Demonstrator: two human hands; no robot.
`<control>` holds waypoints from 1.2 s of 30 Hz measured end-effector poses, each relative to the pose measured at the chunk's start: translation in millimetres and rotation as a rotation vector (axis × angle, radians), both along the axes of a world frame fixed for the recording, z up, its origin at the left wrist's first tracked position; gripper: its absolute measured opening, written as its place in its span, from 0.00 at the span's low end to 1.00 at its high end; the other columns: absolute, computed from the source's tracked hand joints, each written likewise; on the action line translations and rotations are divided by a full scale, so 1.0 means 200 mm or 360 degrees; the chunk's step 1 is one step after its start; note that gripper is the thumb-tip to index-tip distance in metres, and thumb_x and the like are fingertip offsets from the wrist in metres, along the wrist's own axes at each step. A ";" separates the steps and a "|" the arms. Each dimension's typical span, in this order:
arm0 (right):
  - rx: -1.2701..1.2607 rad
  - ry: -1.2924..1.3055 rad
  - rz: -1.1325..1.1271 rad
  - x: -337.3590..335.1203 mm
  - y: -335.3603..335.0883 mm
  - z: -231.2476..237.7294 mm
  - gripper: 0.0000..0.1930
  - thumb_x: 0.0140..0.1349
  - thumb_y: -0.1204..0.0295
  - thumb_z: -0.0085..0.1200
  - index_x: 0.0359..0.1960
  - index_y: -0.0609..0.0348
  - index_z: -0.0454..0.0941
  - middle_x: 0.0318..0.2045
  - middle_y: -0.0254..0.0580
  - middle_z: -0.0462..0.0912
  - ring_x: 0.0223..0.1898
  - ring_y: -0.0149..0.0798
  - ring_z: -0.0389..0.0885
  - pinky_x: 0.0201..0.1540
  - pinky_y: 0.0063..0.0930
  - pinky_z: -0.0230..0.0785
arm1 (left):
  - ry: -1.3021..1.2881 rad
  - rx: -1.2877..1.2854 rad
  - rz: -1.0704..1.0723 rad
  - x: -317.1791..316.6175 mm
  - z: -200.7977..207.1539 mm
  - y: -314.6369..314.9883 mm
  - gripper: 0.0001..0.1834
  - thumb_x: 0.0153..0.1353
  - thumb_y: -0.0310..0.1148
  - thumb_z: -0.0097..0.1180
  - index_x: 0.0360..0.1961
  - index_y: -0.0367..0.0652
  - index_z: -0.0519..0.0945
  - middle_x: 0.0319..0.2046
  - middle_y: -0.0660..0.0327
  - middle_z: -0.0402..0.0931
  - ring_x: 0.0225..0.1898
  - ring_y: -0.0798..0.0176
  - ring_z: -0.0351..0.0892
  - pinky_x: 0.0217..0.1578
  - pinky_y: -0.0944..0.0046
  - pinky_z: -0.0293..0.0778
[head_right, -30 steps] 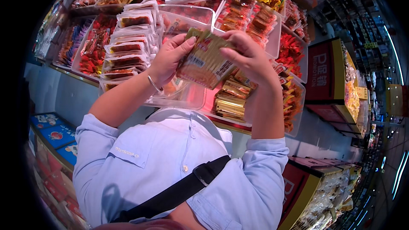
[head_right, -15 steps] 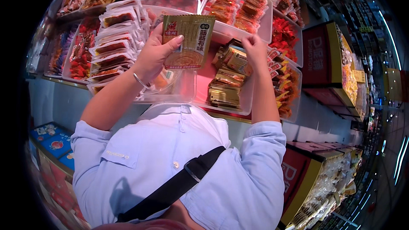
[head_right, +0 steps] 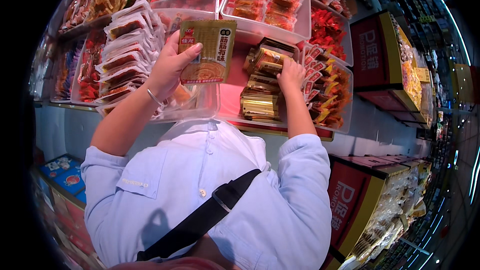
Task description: The person repeatedly picks up small snack packets from a display bin and places them into a clear plastic tray. They handle the packets one at a time, arranging them in neat rows within the tray.
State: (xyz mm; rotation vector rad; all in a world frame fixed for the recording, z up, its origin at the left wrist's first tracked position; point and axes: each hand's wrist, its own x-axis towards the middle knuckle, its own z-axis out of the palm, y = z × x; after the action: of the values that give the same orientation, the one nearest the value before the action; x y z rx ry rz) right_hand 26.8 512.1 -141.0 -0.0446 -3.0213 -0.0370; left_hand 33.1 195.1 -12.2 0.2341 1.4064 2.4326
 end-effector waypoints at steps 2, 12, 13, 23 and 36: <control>-0.0158 -0.0231 0.0030 0.01 0.04 0.02 0.18 0.41 0.67 0.57 0.36 0.57 0.70 0.32 0.43 0.73 0.37 0.45 0.72 0.40 0.38 0.63 | 0.0013 0.0042 -0.0002 0.00 0.01 0.00 0.19 0.55 0.29 0.49 0.47 0.38 0.61 0.41 0.60 0.69 0.43 0.68 0.69 0.44 0.67 0.66; -0.3309 0.0068 0.0428 0.05 -0.46 0.59 0.12 0.59 0.77 0.39 0.45 0.58 0.63 0.41 0.40 0.73 0.39 0.32 0.75 0.39 0.25 0.70 | -0.0034 0.0450 -0.0096 0.01 0.05 0.00 0.17 0.58 0.31 0.46 0.47 0.38 0.60 0.41 0.59 0.68 0.43 0.68 0.69 0.42 0.67 0.70; -0.3351 0.0037 0.0484 0.06 -0.53 0.60 0.12 0.59 0.77 0.38 0.45 0.59 0.63 0.42 0.40 0.73 0.41 0.32 0.74 0.40 0.25 0.70 | -0.0029 0.0479 -0.0075 0.01 0.06 -0.01 0.17 0.58 0.31 0.45 0.47 0.39 0.60 0.42 0.59 0.67 0.43 0.68 0.69 0.42 0.67 0.70; -0.3095 -0.0329 0.0570 0.12 -0.87 0.72 0.21 0.56 0.71 0.48 0.50 0.63 0.59 0.43 0.40 0.71 0.43 0.32 0.71 0.46 0.24 0.64 | 0.0176 0.0416 0.0100 0.02 0.04 0.00 0.35 0.59 0.30 0.45 0.61 0.49 0.39 0.51 0.58 0.57 0.51 0.67 0.59 0.51 0.66 0.59; -0.0585 -0.0462 0.1064 -0.58 -1.10 0.71 0.18 0.40 0.69 0.56 0.37 0.56 0.72 0.28 0.43 0.76 0.30 0.34 0.75 0.35 0.27 0.66 | 0.1505 -0.0640 0.0364 0.07 0.01 -0.02 0.15 0.39 0.21 0.49 0.34 0.41 0.73 0.31 0.56 0.71 0.37 0.54 0.70 0.39 0.60 0.66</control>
State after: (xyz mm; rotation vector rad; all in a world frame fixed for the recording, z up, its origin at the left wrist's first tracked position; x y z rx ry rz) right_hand -89.1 292.6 1.5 1.0035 -3.0953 0.6135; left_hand 46.6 191.7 -10.2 1.3008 2.3530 2.1850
